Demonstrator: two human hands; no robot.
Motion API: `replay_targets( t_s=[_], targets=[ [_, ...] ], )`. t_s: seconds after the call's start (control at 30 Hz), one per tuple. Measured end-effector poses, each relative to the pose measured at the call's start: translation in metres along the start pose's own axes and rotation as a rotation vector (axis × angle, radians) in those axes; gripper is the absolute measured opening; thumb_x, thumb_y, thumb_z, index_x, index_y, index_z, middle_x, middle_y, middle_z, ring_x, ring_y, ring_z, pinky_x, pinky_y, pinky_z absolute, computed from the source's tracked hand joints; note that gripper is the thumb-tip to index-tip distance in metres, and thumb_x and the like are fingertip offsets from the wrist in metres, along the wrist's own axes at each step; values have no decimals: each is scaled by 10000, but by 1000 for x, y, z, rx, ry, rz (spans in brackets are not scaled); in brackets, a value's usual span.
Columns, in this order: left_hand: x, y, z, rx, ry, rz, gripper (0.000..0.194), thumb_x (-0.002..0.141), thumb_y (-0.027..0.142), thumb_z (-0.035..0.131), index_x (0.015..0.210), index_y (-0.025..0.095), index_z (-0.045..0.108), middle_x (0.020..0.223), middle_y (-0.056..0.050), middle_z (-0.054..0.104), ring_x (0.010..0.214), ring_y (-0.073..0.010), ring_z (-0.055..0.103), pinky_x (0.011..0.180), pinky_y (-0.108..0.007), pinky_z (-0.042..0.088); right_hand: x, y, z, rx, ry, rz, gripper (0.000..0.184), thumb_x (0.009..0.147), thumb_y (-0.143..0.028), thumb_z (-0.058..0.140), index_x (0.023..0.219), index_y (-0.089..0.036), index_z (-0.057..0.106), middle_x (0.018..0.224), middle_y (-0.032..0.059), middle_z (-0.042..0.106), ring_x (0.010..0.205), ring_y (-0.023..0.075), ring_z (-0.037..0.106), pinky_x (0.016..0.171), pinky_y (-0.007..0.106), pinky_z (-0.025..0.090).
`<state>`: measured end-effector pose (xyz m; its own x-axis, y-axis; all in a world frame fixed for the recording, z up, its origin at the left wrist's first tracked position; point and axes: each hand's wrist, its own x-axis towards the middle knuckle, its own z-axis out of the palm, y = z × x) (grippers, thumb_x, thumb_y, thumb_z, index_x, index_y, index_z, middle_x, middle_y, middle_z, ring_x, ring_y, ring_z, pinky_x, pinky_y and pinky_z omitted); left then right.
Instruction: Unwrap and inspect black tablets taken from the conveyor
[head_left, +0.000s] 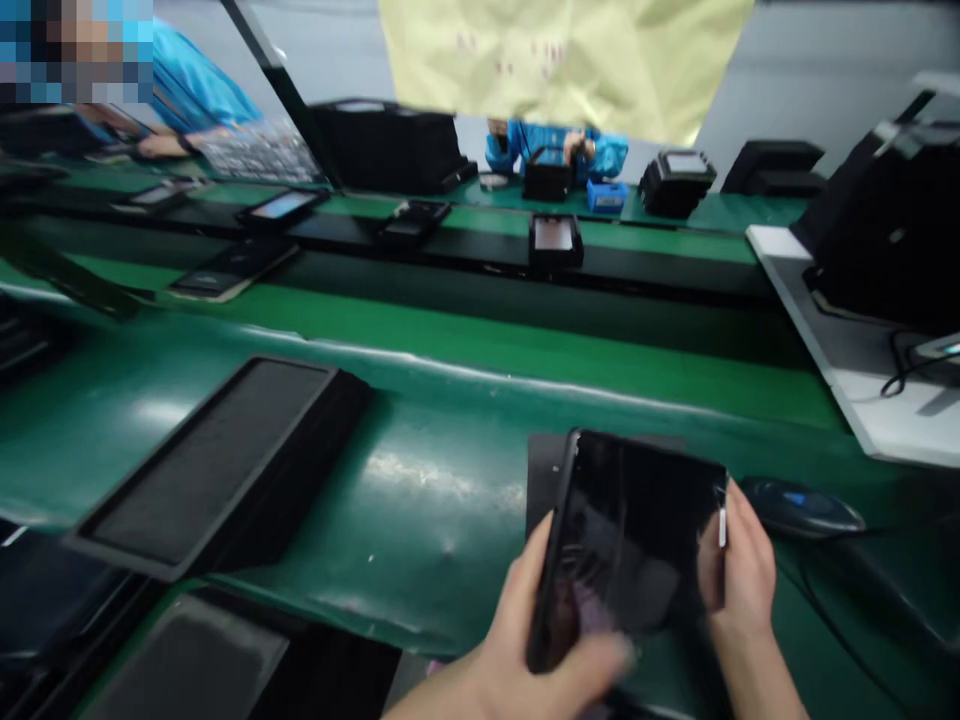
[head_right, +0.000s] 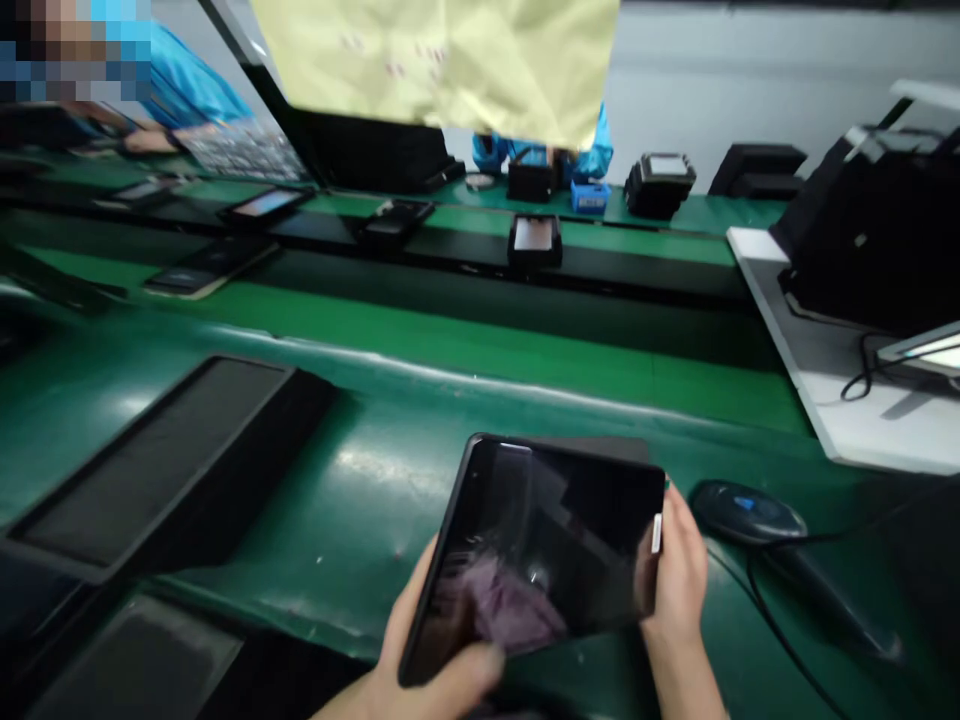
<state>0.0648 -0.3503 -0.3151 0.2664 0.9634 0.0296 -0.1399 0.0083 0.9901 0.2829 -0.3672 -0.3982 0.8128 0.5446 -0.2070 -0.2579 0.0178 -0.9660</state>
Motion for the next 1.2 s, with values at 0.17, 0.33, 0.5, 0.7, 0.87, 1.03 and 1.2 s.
replay_targets(
  t_s=[0.17, 0.33, 0.5, 0.7, 0.87, 1.03, 1.2],
  targets=[
    [34, -10, -14, -154, 546, 87, 338, 682, 464, 764, 655, 163, 611, 583, 14, 557, 555, -130, 522, 547, -233, 457, 8, -21, 17, -71, -351, -168, 272, 816, -375, 673, 1038, -216, 668, 971, 46, 702, 753, 155, 672, 631, 242, 555],
    [50, -17, -24, 11, 675, 222, 348, 673, 482, 758, 660, 154, 643, 584, 2, 575, 556, -126, 511, 541, -220, 439, 26, -96, 75, -252, -618, -821, 199, 874, -247, 602, 1058, -256, 676, 1217, 68, 626, 1067, 220, 625, 847, 341, 543],
    [42, -13, -8, 119, 535, 240, 239, 735, 400, 699, 669, 175, 655, 558, 15, 573, 512, -126, 495, 503, -221, 412, 27, -150, 197, 55, -912, -787, 388, 841, -296, 633, 1220, -251, 564, 1331, 70, 556, 1172, 200, 576, 955, 344, 503],
    [39, -5, 1, 273, 329, 246, 140, 792, 321, 631, 765, 200, 697, 604, 5, 670, 542, -149, 590, 586, -241, 480, 9, -175, 297, 382, -659, -867, 303, 789, -314, 617, 1060, -184, 570, 1090, 74, 647, 895, 160, 651, 840, 321, 547],
    [40, -8, -3, 308, 258, 263, 143, 813, 297, 600, 818, 197, 703, 660, -7, 706, 575, -154, 629, 593, -237, 498, 2, -183, 310, 475, -523, -894, 216, 750, -262, 674, 929, -157, 614, 946, 51, 642, 839, 164, 638, 753, 294, 552],
    [43, -9, -3, 249, 289, 307, 138, 801, 306, 612, 788, 189, 684, 618, -1, 696, 545, -152, 631, 561, -230, 501, 8, -183, 312, 477, -457, -984, 141, 794, -240, 653, 905, -172, 600, 918, 31, 625, 866, 165, 646, 841, 328, 544],
    [44, -6, -1, 213, 267, 291, 92, 790, 245, 621, 819, 187, 685, 670, -7, 723, 588, -150, 660, 574, -218, 508, 21, -184, 315, 377, -471, -1140, 162, 863, -338, 597, 931, -191, 608, 922, 22, 615, 955, 199, 647, 886, 376, 523]
  ],
)
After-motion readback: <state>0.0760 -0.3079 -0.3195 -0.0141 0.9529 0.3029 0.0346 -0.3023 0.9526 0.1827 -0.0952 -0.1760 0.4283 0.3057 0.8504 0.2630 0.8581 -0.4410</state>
